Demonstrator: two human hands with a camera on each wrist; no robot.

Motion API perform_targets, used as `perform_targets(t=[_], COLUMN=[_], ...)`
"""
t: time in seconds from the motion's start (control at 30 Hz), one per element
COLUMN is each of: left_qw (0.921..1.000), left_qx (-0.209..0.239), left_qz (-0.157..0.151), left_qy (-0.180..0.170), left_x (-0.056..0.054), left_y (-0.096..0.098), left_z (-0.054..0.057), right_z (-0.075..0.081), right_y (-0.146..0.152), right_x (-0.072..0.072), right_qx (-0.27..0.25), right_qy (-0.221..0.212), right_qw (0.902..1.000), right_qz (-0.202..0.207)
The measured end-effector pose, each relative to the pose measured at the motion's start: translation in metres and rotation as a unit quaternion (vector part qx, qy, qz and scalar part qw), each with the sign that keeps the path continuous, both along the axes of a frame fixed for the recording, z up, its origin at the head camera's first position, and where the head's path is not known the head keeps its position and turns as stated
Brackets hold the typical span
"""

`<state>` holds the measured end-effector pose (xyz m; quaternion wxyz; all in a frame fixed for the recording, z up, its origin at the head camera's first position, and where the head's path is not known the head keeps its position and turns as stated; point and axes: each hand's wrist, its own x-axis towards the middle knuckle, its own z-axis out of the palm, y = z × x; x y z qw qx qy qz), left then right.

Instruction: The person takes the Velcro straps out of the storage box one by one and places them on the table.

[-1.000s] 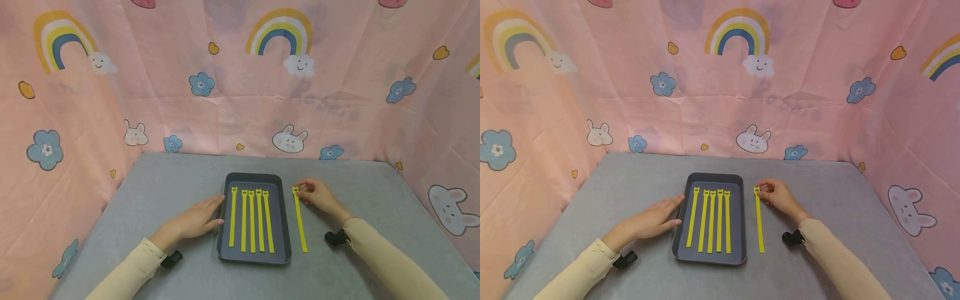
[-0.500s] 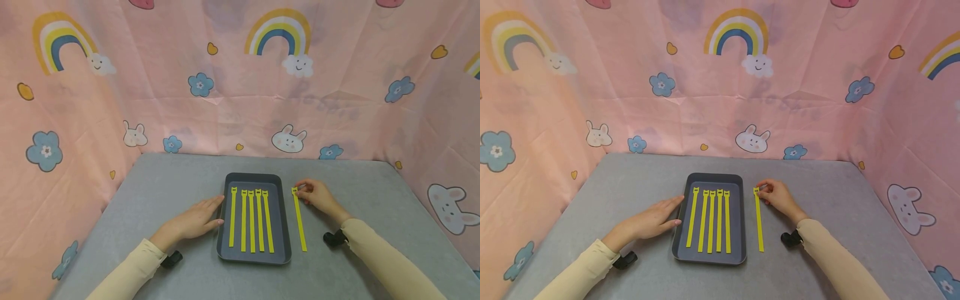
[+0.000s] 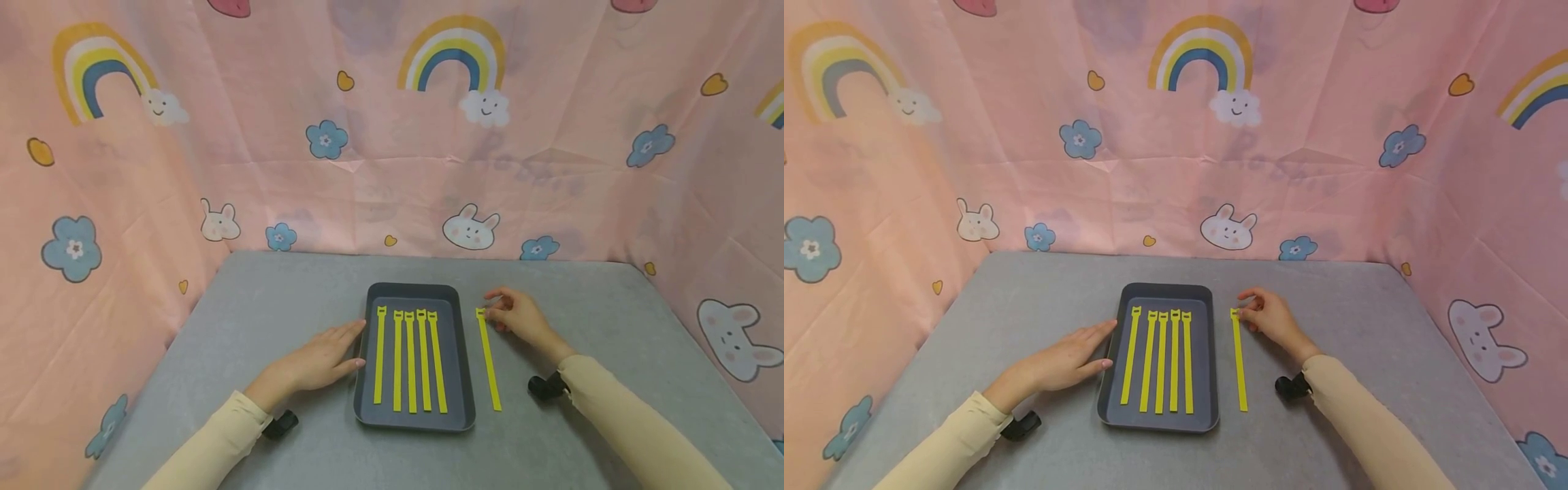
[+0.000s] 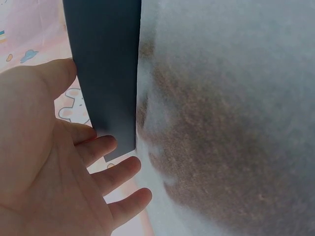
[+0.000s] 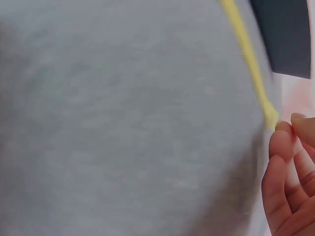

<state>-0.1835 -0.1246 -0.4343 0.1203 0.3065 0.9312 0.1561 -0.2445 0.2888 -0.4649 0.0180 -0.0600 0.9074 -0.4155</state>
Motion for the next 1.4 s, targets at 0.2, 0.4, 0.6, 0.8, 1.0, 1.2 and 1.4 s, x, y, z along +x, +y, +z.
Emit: perform_targets(t=[0.2,0.4,0.6,0.8,1.0,1.2,1.4], left_qw=[1.0,1.0,0.9999,0.9998,0.9999,0.9998,0.9997], left_qx=[0.003,0.003,-0.001,-0.004,-0.006,-0.005,-0.009], left_qz=[-0.006,-0.003,0.006,0.01,0.009,0.014,0.018], left_qy=[-0.001,-0.004,-0.01,-0.014,-0.011,-0.013,-0.015], left_x=[0.0,0.001,0.001,0.0,0.001,0.0,0.001], left_y=[0.0,0.0,0.001,0.002,0.003,0.003,0.003], left_z=[0.0,0.002,0.002,0.001,0.002,0.002,0.002], right_z=[0.02,0.047,0.068,0.082,0.09,0.092,0.091], right_y=[-0.003,-0.013,-0.029,-0.054,-0.081,-0.1,-0.115], right_x=[-0.003,-0.005,-0.006,-0.007,-0.002,-0.004,-0.005], right_qx=[0.007,0.024,0.028,0.014,0.0,-0.018,-0.023], right_qy=[0.008,0.018,0.043,0.033,0.037,0.045,0.045], right_qw=[0.9999,0.9996,0.9984,0.9982,0.9975,0.9966,0.9967], right_qz=[-0.006,-0.002,0.024,0.049,0.06,0.067,0.064])
